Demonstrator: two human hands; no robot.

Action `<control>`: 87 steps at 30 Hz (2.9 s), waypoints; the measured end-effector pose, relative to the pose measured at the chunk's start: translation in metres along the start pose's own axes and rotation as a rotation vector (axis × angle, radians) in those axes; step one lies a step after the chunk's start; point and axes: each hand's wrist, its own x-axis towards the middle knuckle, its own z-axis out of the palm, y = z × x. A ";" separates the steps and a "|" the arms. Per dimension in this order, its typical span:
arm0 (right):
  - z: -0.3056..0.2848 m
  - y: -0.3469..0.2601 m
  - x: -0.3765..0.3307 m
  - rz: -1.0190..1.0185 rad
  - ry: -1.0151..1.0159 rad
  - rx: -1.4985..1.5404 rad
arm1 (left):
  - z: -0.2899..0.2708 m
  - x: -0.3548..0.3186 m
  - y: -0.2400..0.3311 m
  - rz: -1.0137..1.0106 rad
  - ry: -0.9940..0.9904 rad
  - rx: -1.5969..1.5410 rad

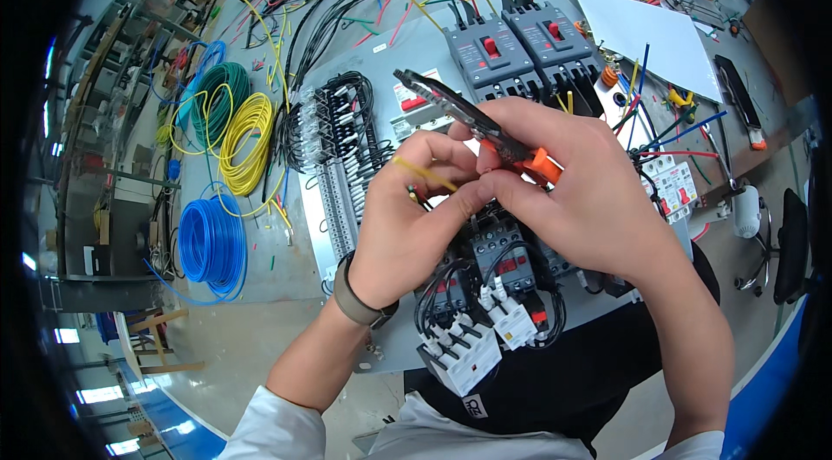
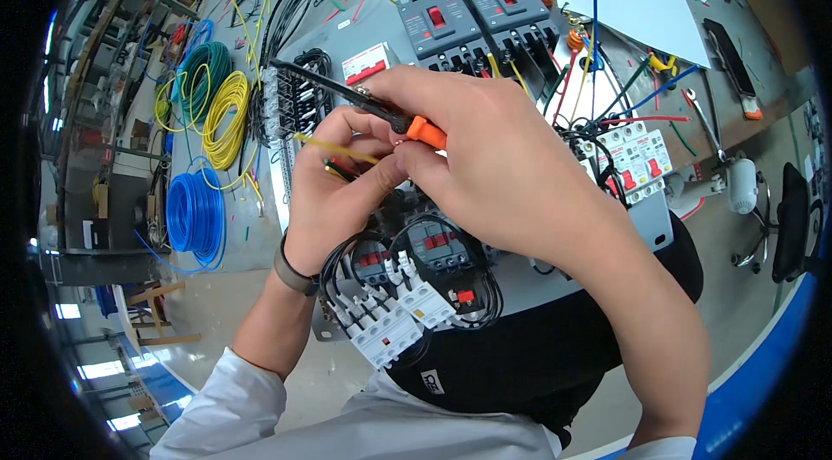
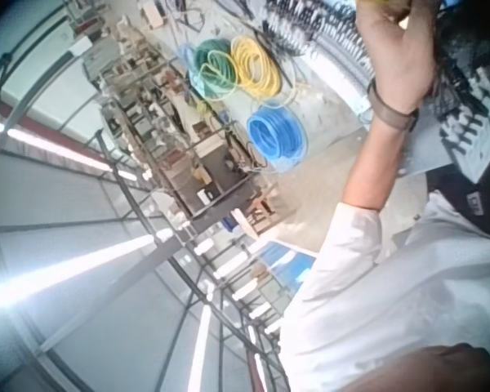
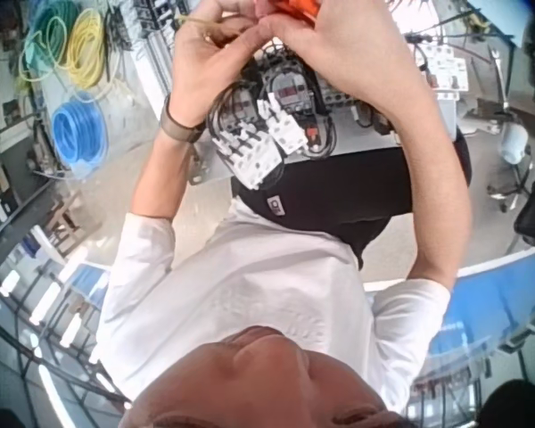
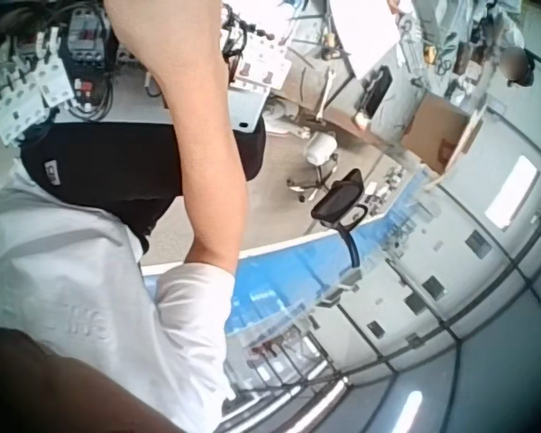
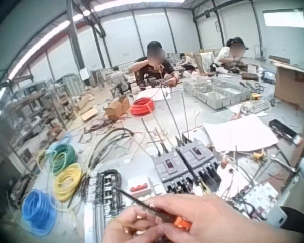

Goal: The person works on an electrical control panel, stripping wire ends with pliers and inserting them into terminal blocks. The person handles multiple colored wires and uses pliers to prepare and connect them to the panel components.

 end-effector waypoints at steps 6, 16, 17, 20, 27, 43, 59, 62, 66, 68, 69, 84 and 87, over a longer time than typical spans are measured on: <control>0.000 0.000 -0.002 0.010 0.020 -0.012 | -0.011 -0.011 0.002 -0.091 0.008 0.079; 0.000 -0.001 -0.002 0.007 0.006 -0.004 | -0.008 -0.011 -0.001 -0.011 0.044 -0.071; -0.001 -0.002 -0.002 0.011 0.004 -0.002 | -0.008 -0.011 -0.001 -0.010 0.040 -0.074; 0.000 -0.001 -0.004 0.023 0.011 0.015 | -0.009 -0.009 -0.003 -0.020 0.016 -0.109; -0.001 -0.005 -0.003 0.098 -0.005 0.030 | -0.004 -0.010 -0.001 0.020 0.053 -0.025; 0.001 -0.014 0.001 0.152 -0.038 0.049 | 0.001 -0.013 0.004 -0.129 0.079 0.031; -0.004 -0.009 0.002 0.163 -0.025 0.030 | 0.006 -0.019 -0.002 -0.060 0.178 -0.072; -0.009 -0.015 0.006 0.184 -0.011 0.083 | 0.006 -0.019 -0.001 -0.051 0.175 -0.080; -0.020 -0.012 0.011 0.112 0.007 -0.062 | 0.005 -0.017 -0.002 -0.029 0.166 -0.083; -0.027 -0.012 0.015 0.010 -0.039 -0.171 | 0.005 -0.017 0.000 -0.048 0.152 -0.077; -0.030 -0.012 0.017 -0.042 -0.062 -0.224 | 0.004 -0.016 0.001 -0.058 0.145 -0.074; -0.035 -0.004 0.035 -0.376 -0.311 -0.815 | 0.001 -0.014 -0.008 -0.029 0.112 -0.117; -0.034 -0.001 0.037 -0.398 -0.321 -0.824 | 0.004 -0.014 -0.007 -0.044 0.124 -0.136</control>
